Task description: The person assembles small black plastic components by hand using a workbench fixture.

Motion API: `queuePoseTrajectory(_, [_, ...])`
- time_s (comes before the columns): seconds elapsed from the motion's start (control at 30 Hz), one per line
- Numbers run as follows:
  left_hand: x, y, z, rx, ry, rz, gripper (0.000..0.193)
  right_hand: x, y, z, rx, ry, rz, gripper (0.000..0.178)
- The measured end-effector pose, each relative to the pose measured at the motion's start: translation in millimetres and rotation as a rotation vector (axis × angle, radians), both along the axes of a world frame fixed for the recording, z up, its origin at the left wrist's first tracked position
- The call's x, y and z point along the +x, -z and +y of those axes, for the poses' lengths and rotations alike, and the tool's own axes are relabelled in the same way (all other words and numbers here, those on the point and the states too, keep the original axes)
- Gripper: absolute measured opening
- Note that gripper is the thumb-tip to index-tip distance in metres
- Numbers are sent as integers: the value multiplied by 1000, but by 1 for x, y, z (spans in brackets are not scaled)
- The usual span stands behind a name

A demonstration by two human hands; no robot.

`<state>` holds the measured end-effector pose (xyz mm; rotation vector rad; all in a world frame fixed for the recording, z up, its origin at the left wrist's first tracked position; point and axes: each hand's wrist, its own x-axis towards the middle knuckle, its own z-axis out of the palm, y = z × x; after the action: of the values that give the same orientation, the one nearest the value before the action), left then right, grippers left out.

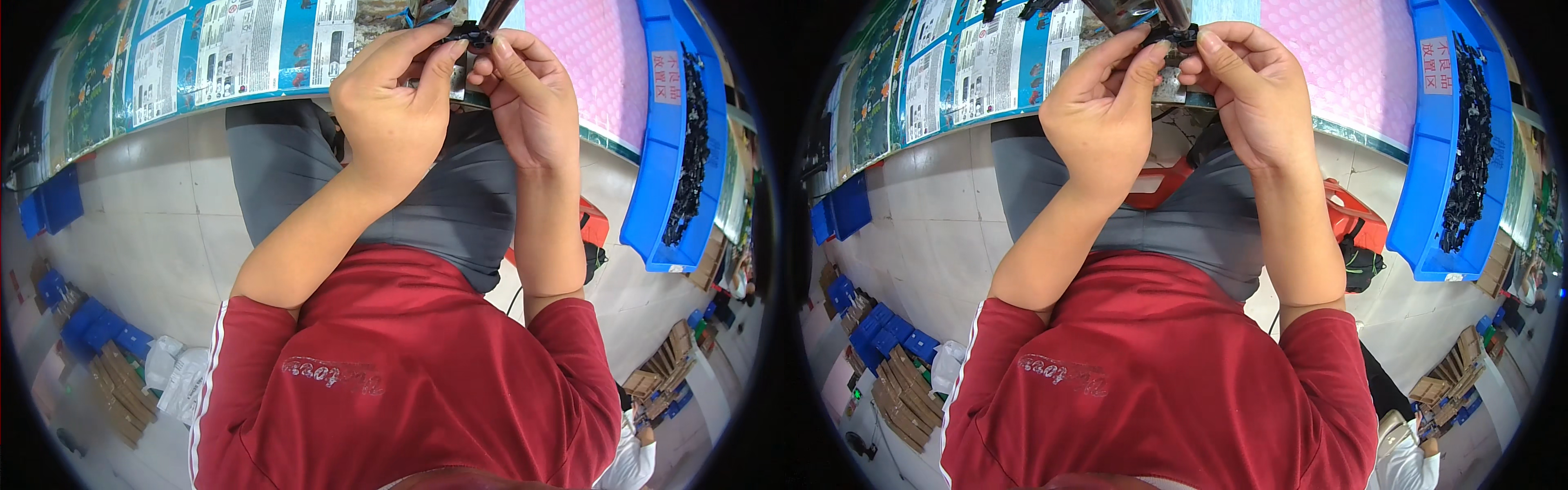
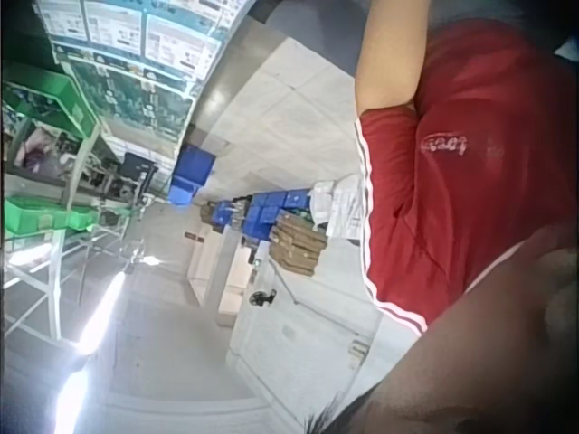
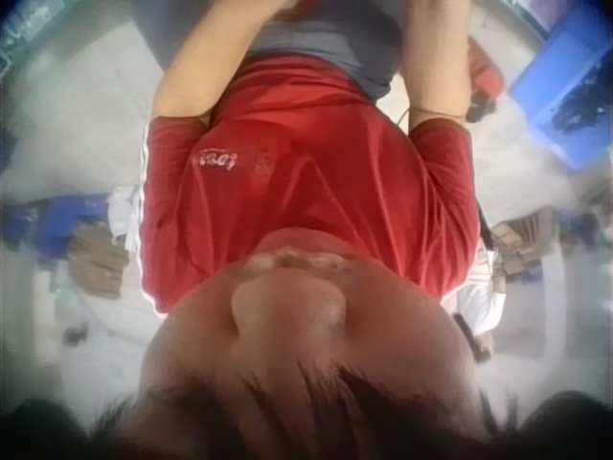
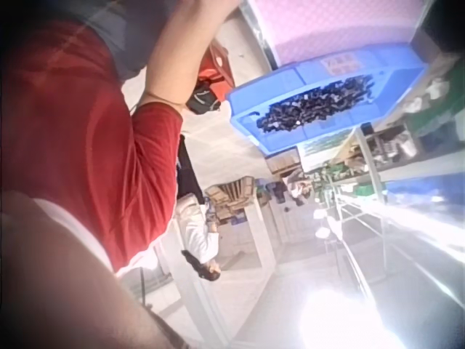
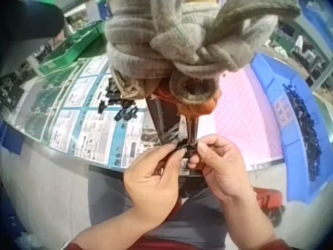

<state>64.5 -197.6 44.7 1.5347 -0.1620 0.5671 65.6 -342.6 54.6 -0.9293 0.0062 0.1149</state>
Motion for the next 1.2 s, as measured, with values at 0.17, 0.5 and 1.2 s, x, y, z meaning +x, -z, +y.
queuePoseTrajectory(0.17, [2,1,-1,-3,-2,-28,14,0,-1,-2,15,-15,-1,15])
queuePoseTrajectory(0.5, [1,1,-1,0,1,-15,14,0,0,-2,10,-17,-15,15])
queuePoseTrajectory(1.2, [2,2,-1,-4,3,-40,13,1,-1,0,9,-12,-16,14])
